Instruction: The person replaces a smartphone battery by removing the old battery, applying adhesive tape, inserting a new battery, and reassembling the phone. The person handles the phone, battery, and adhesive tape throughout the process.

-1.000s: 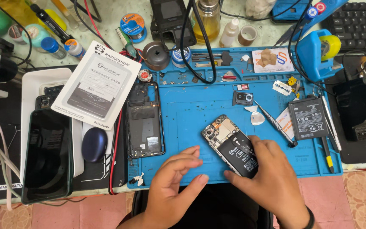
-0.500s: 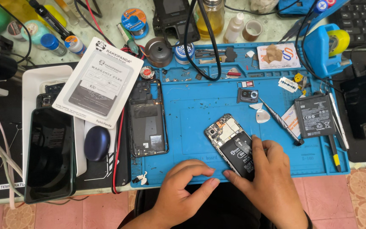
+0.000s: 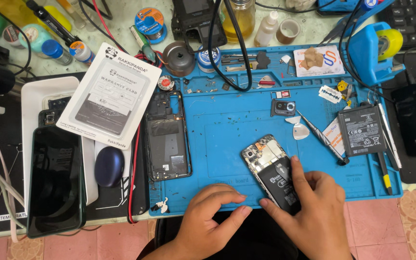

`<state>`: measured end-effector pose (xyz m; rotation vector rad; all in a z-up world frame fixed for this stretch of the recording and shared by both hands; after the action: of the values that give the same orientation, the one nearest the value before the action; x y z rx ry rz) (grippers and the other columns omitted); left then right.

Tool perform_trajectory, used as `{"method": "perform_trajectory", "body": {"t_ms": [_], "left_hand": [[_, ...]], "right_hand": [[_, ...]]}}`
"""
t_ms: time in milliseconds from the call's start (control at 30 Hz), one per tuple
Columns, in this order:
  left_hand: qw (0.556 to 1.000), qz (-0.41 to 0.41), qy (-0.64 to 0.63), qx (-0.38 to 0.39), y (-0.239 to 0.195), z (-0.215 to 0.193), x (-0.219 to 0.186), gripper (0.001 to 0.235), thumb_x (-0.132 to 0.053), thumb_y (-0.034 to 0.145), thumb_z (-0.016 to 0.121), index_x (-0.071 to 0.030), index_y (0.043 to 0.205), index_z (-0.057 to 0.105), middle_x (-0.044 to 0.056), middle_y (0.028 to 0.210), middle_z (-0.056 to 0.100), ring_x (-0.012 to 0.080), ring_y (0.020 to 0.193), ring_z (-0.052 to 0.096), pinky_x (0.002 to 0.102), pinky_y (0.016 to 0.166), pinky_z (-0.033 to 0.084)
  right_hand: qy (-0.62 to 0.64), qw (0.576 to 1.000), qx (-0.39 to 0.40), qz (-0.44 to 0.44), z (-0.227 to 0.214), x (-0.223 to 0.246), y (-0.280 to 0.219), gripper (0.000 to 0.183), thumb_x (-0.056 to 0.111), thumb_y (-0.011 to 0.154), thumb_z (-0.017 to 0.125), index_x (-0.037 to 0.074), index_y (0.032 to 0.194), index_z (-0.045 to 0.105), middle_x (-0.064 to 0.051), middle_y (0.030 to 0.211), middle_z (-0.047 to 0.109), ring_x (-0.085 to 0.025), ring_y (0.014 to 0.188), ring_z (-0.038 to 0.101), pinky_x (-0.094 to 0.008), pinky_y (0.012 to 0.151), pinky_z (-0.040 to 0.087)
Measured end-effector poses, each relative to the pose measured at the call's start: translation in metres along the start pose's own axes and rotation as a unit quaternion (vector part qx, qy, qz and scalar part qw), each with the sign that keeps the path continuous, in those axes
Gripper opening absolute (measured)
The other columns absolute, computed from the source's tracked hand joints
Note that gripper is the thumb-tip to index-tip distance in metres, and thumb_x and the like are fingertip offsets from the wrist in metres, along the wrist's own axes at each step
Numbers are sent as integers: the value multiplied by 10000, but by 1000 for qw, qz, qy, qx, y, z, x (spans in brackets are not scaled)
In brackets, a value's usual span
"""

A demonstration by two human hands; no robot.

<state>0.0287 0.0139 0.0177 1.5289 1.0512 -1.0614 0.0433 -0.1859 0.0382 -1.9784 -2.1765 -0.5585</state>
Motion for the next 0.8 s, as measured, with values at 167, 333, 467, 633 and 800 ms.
{"method": "perform_trajectory", "body": {"t_ms": [167, 333, 467, 633, 800], "left_hand": [[1000, -21, 6, 12, 1, 4, 4, 189, -92, 878, 817, -26, 1028, 723, 103, 1005, 758, 229, 965, 743, 346, 851, 588], [1000, -17, 10, 11, 2, 5, 3, 201, -95, 875, 817, -22, 1036, 722, 102, 999, 752, 225, 953, 742, 338, 843, 587], [1000, -26, 8, 14, 2, 4, 3, 202, -85, 868, 823, -22, 1032, 724, 98, 990, 751, 220, 936, 743, 327, 828, 588], [1000, -4, -14, 12, -1, 2, 2, 206, -63, 866, 828, -21, 1025, 705, 99, 990, 742, 210, 933, 733, 322, 834, 584], [994, -22, -95, 49, -9, -2, 5, 226, -65, 858, 845, -33, 1045, 723, 75, 904, 716, 169, 826, 697, 302, 764, 565]], "right_hand": [[-29, 999, -12, 24, -7, -1, -1, 887, 513, 578, 862, 107, 1340, 659, -196, 961, 577, -335, 889, 545, -453, 797, 424], [-10, 999, -31, 42, -1, 7, 5, 869, 519, 599, 874, 84, 1323, 669, -194, 963, 581, -336, 858, 553, -450, 766, 443], [-7, 998, -38, 49, 4, 11, 7, 894, 536, 585, 881, 65, 1315, 669, -196, 953, 576, -343, 865, 560, -448, 760, 454], [-29, 998, -45, 22, 2, 18, 8, 878, 510, 612, 878, 43, 1324, 665, -232, 1078, 589, -362, 928, 567, -453, 794, 462], [101, 988, -72, -90, -17, 47, 26, 511, 285, 794, 809, 8, 1199, 666, -191, 1104, 670, -347, 965, 647, -420, 808, 519]]}}
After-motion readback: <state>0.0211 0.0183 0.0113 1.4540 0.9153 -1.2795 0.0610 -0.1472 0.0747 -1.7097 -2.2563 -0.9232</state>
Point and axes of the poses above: each hand's wrist, its own y-axis towards the middle knuckle, its own z-axis out of the palm, x = y × z, the point moved 7 cm from there along y, towards the middle knuckle
